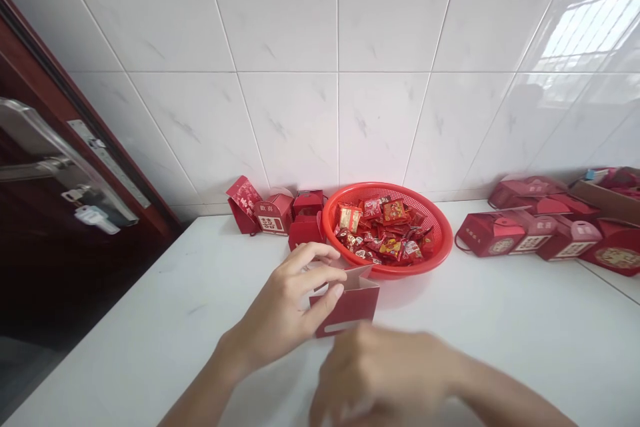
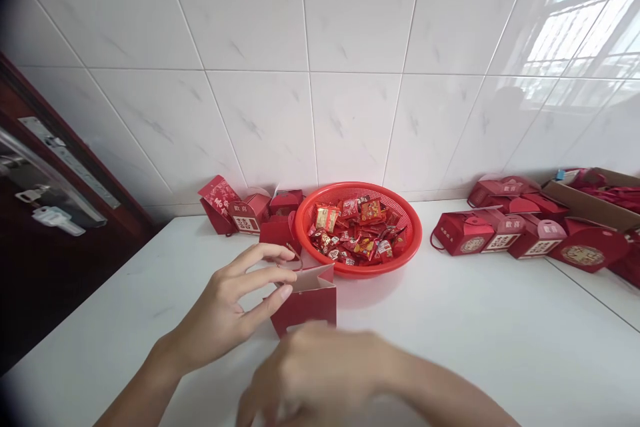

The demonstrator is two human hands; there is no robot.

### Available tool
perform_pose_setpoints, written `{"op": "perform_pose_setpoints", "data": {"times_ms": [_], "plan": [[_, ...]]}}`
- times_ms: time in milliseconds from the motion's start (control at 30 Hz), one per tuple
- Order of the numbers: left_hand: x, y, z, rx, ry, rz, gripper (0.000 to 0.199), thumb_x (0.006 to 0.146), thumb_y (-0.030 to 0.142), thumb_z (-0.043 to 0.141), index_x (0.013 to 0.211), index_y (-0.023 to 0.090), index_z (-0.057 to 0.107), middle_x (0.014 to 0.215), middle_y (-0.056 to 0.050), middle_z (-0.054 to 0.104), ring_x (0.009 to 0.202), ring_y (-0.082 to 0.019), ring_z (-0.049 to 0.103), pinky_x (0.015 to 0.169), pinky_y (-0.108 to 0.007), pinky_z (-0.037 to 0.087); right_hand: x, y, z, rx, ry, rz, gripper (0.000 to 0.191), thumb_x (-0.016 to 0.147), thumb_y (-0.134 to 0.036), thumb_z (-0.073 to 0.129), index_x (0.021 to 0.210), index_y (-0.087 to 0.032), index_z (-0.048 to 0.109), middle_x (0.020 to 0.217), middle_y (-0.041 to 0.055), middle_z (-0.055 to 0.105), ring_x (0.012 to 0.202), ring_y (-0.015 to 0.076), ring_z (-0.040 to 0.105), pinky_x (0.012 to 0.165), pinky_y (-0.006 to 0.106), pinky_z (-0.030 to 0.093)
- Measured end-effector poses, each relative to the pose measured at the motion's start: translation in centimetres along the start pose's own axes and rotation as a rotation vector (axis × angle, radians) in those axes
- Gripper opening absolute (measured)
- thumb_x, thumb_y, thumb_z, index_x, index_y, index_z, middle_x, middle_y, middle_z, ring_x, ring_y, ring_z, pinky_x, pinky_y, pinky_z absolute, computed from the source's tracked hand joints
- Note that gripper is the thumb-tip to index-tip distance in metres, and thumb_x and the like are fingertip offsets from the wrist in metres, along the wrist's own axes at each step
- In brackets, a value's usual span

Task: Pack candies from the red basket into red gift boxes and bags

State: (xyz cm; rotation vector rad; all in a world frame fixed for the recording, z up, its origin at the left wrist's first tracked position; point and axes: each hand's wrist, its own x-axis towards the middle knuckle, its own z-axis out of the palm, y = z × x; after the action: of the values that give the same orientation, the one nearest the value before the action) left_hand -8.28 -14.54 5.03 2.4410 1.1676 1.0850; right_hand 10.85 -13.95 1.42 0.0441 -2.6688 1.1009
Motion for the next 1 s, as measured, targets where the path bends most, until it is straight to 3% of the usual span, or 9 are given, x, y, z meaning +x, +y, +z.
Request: {"op": "perform_pose_setpoints", "data": {"times_ms": [100,167,267,333,433,567,800,1000], "plan": [[0.1,-0.9,-0.1,-0.054,-0.049,-0.052,0.018,0.097,0.023,0.059,0.105,0.025,0.075,0.122,-0.006,0.065,0.102,-0.018,0.069,0.084,-0.026,0.061,-2.2,0.4,-7.8,-0.146,0.381,0.223,0.019,0.098,-0.03,0.057,0.096,-0.019,0.073,0.088,0.005,0.076,0.077,0.0153,0.067,0.069,0.026,0.051],[0.2,-1.3,0.0,-0.075,-0.057,-0.084,0.019,0.097,0.026,0.059,0.11,0.026,0.074,0.124,-0.006,0.065,0.108,-0.019,0.067,0.086,-0.028,0.062,-3.6,2.4,-12.7,-0.304,0.568,0.426,0.019,0.095,-0.03,0.058,0.089,-0.018,0.072,0.085,0.0042,0.075,0.076,0.0159,0.066,0.07,0.027,0.05],[0.2,-1.6,0.2,-0.093,-0.06,-0.105,0.023,0.097,0.029,0.06,0.118,0.028,0.071,0.127,-0.005,0.064,0.114,-0.02,0.065,0.09,-0.03,0.062,-5.3,7.1,-18.0,-0.473,0.695,0.961,0.018,0.095,-0.023,0.053,0.103,-0.018,0.07,0.099,0.0058,0.075,0.085,0.0156,0.067,0.073,0.024,0.05],[0.2,-1.7,0.3,-0.093,-0.063,-0.1,0.025,0.098,0.029,0.06,0.12,0.029,0.07,0.127,-0.004,0.065,0.114,-0.02,0.065,0.094,-0.03,0.06,-6.1,10.4,-19.8,-0.504,0.708,1.119,0.023,0.092,-0.019,0.056,0.112,-0.014,0.067,0.105,0.0117,0.074,0.086,0.0185,0.067,0.069,0.025,0.049],[0.2,-1.9,0.1,-0.086,-0.056,-0.089,0.025,0.098,0.028,0.06,0.121,0.03,0.069,0.125,-0.003,0.067,0.113,-0.019,0.066,0.098,-0.032,0.058,-6.6,13.8,-20.4,-0.521,0.669,1.259,0.03,0.084,-0.024,0.07,0.112,-0.013,0.066,0.104,0.0143,0.073,0.09,0.023,0.066,0.069,0.028,0.048],[0.3,-2.0,-0.2,-0.093,-0.052,-0.096,0.024,0.098,0.028,0.061,0.121,0.029,0.069,0.123,-0.003,0.069,0.112,-0.02,0.067,0.098,-0.032,0.058,-6.2,15.9,-19.6,-0.474,0.548,1.33,0.028,0.079,-0.032,0.075,0.101,-0.017,0.067,0.099,0.0106,0.073,0.083,0.0231,0.066,0.065,0.028,0.048],[0.6,-2.4,-0.2,-0.136,-0.05,-0.105,0.021,0.097,0.028,0.063,0.117,0.027,0.07,0.12,-0.003,0.071,0.11,-0.018,0.068,0.095,-0.028,0.058,-5.5,17.2,-19.0,-0.356,0.425,1.278,0.022,0.07,-0.029,0.081,0.084,-0.019,0.066,0.088,0.0028,0.072,0.079,0.0201,0.066,0.063,0.025,0.047],[0.8,-2.4,-0.2,-0.193,-0.052,-0.116,0.021,0.096,0.027,0.062,0.114,0.025,0.071,0.117,-0.004,0.072,0.107,-0.019,0.069,0.091,-0.029,0.06,-5.2,16.7,-18.6,-0.293,0.396,1.219,0.017,0.071,-0.024,0.077,0.076,-0.018,0.061,0.078,0.0015,0.067,0.073,0.0175,0.062,0.058,0.024,0.044]]}}
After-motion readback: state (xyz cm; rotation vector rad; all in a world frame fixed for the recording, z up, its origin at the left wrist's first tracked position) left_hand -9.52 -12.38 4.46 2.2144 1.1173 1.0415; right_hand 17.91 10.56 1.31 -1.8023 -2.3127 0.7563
